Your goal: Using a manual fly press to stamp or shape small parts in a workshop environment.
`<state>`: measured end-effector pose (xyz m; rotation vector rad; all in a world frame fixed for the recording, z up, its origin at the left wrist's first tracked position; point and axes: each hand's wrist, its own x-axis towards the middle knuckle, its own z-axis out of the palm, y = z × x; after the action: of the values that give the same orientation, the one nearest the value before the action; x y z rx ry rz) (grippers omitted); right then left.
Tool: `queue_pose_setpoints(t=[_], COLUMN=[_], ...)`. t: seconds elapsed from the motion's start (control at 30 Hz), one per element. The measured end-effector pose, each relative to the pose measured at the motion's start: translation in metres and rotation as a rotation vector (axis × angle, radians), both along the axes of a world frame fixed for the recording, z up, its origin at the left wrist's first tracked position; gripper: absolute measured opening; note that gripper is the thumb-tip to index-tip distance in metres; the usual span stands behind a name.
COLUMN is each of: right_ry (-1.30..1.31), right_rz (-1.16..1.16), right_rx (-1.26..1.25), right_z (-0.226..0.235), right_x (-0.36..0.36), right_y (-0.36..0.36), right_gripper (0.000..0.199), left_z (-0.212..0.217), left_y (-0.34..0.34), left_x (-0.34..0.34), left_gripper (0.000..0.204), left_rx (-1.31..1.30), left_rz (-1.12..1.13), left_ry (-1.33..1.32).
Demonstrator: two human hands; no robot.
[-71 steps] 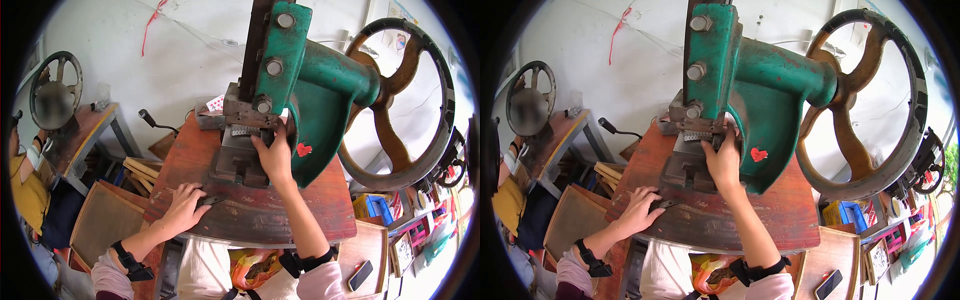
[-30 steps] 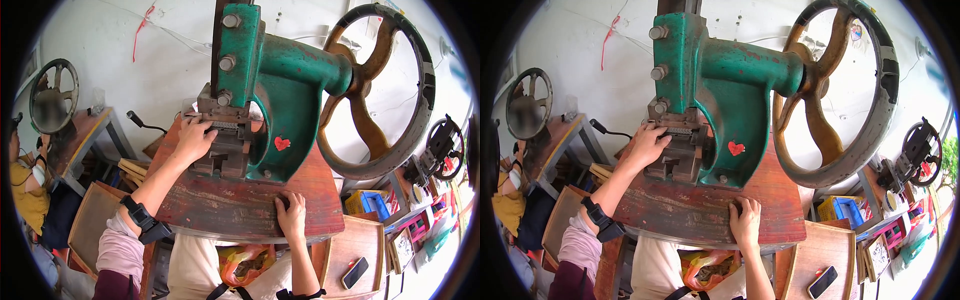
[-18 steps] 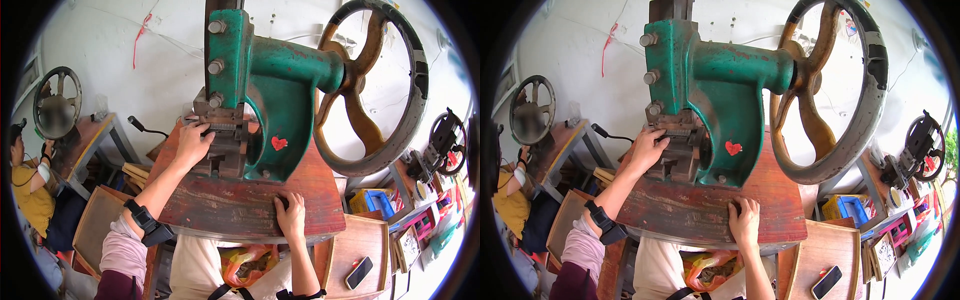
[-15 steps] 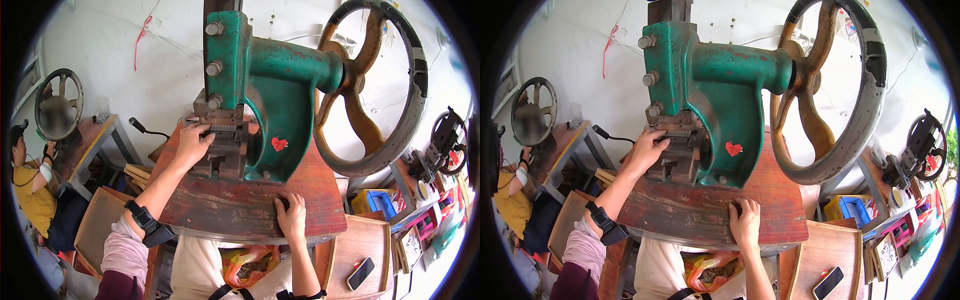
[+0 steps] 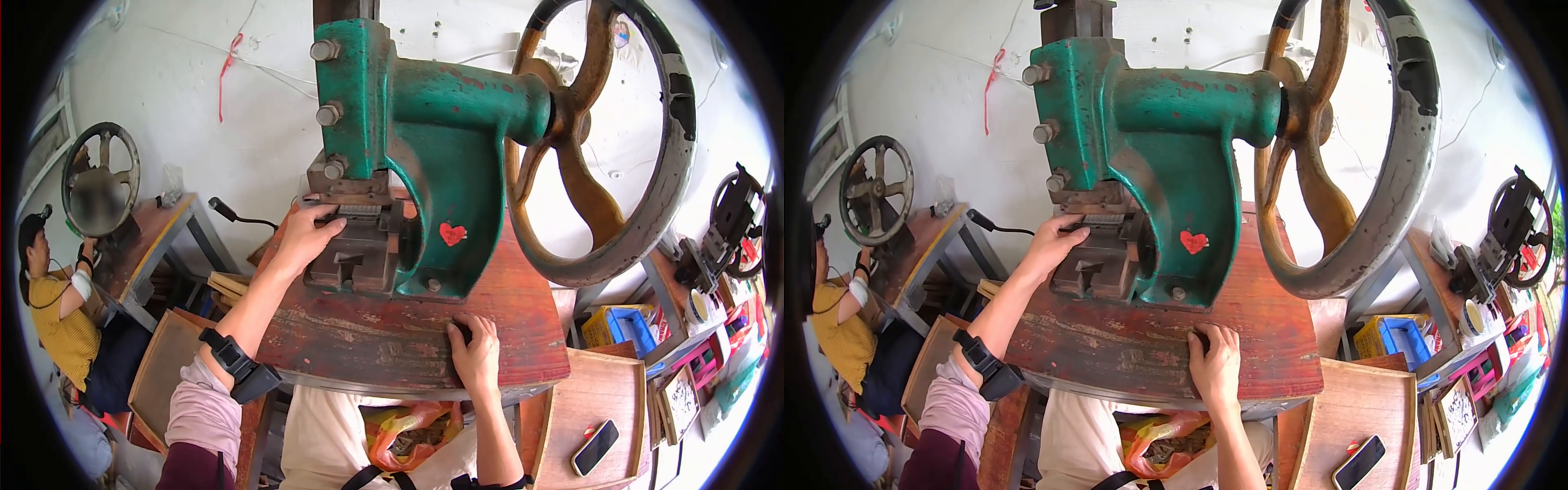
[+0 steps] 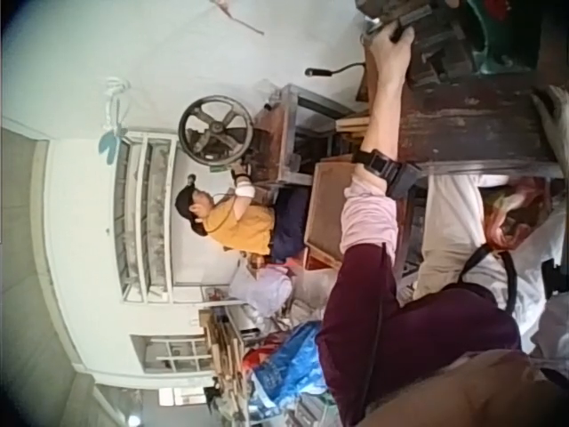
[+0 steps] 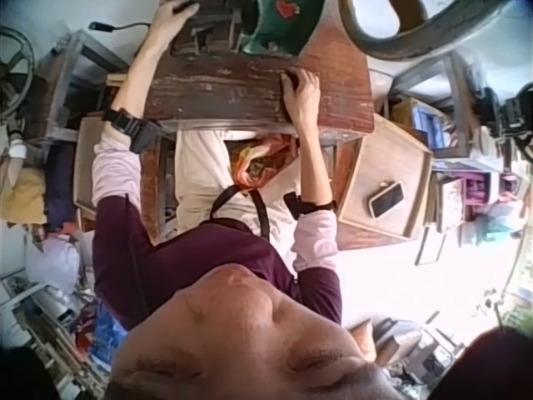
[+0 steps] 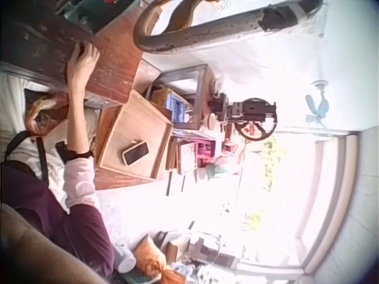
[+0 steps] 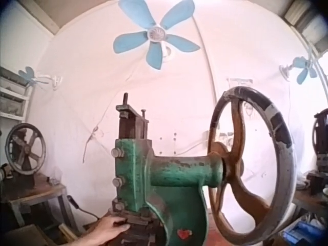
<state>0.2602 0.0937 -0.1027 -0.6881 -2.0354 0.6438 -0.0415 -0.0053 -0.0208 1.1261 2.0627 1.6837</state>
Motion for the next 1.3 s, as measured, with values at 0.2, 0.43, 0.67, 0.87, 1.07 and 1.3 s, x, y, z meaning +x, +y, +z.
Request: queue_pose_setpoints(t=[0.2,0.43,0.67,0.87,1.07,1.3], right_ry=[-0.003,0.027,0.021,0.029,0.044,0.058], right_rz=[0.004,0.023,0.014,0.022,0.024,0.015], right_rx=[-0.011,-0.027,-0.035,-0.034,-0.048,-0.071], right_z=[0.001,0.003,0.004,0.005,0.005,0.004], right_x=[0.002,0.001,0.002,0.003,0.003,0.002], right_y=[0.001,-0.001,-0.002,-0.002,-0.004,-0.003], right_gripper=[0.014,0.013,0.012,0.012,0.011,0.010], left_z=[0.005,0.000,0.011,0.027,0.028,0.023], left_y=[0.000,0.002,-0.003,-0.005,-0.013,-0.024], left_x=[0.004,-0.006,0.006,0.019,0.008,-0.022], left_gripper=[0.041,0.041,0.038,0.043,0.039,0.045], left_rx=[-0.043,-0.112,-0.163,-0.292,-0.252,-0.223], left_rz=[0.016,0.096,0.070,0.220,0.106,-0.072], left_ry=[0.149,0.310,0.264,0.508,0.526,0.434])
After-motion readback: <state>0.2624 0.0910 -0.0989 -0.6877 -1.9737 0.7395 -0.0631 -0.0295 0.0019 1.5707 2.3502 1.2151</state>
